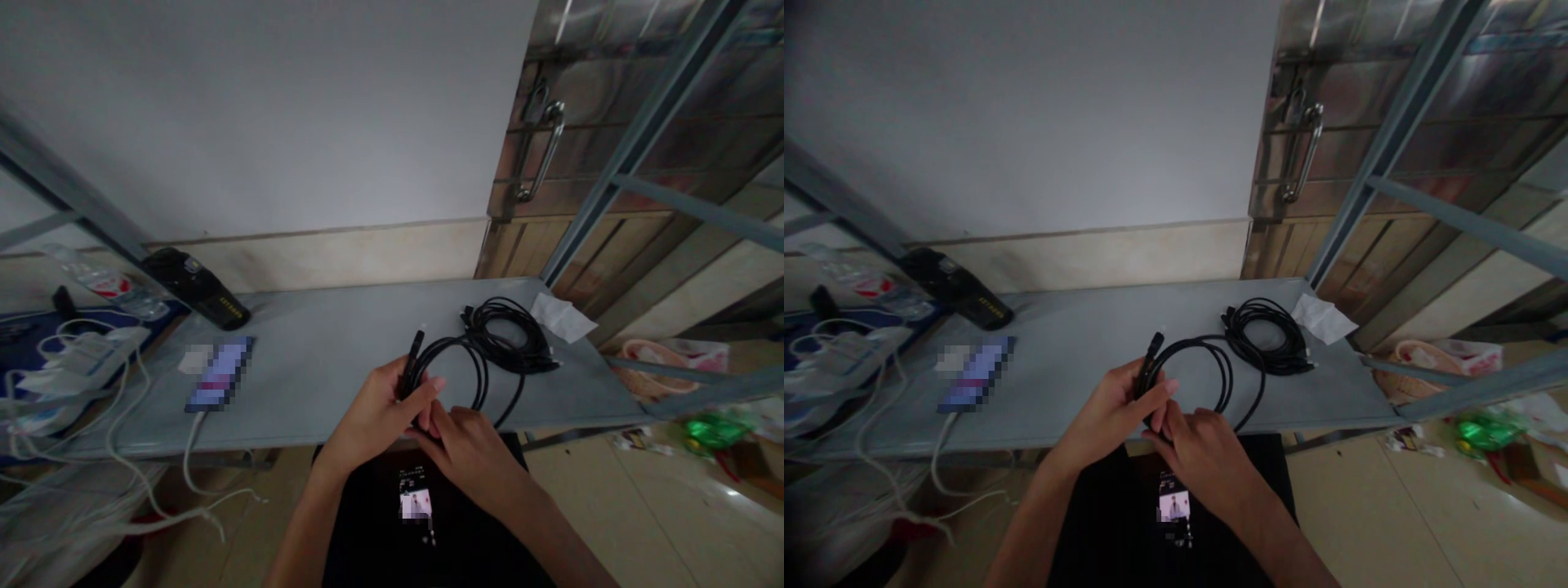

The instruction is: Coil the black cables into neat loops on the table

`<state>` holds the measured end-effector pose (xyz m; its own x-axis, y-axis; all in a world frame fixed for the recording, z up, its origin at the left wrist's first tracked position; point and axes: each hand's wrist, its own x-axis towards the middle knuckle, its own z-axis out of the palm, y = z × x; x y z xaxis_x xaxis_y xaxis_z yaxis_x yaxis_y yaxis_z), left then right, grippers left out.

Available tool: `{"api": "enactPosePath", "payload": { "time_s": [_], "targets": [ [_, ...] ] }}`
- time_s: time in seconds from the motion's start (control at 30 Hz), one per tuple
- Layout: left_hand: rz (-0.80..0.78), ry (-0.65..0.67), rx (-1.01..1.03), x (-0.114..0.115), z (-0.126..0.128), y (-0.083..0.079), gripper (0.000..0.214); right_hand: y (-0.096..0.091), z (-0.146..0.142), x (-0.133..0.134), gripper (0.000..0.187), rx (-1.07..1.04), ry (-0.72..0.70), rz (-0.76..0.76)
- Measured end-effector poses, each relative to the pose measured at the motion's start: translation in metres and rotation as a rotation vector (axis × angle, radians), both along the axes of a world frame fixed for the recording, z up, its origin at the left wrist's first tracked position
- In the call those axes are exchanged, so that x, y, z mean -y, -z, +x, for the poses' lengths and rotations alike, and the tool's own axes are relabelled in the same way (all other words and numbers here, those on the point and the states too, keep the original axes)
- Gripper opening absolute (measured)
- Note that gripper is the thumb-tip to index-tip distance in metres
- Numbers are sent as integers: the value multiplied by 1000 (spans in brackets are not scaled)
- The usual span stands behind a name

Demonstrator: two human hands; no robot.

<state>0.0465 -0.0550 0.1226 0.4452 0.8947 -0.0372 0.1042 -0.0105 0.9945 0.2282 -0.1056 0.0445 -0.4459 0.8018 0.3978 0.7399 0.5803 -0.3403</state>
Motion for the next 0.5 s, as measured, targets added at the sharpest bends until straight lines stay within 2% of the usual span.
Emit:
{"api": "enactPosePath", "payload": {
  "time_s": [0.17,0.27,0.33,0.43,0.5],
  "targets": [
    [265,-160,-127,-34,48,19,37,6,62,-32,23,251,76,253],
    [447,-256,-250,-69,92,27,32,0,106,-58,15,371,126,331],
    [575,-303,-389,-96,122,34,27,-1,132,-75,19,425,166,344],
    [575,-289,-602,-131,159,53,19,13,163,-97,29,472,238,268],
    [498,-265,-665,-145,175,72,18,29,176,-106,48,483,266,195]
  ]
}}
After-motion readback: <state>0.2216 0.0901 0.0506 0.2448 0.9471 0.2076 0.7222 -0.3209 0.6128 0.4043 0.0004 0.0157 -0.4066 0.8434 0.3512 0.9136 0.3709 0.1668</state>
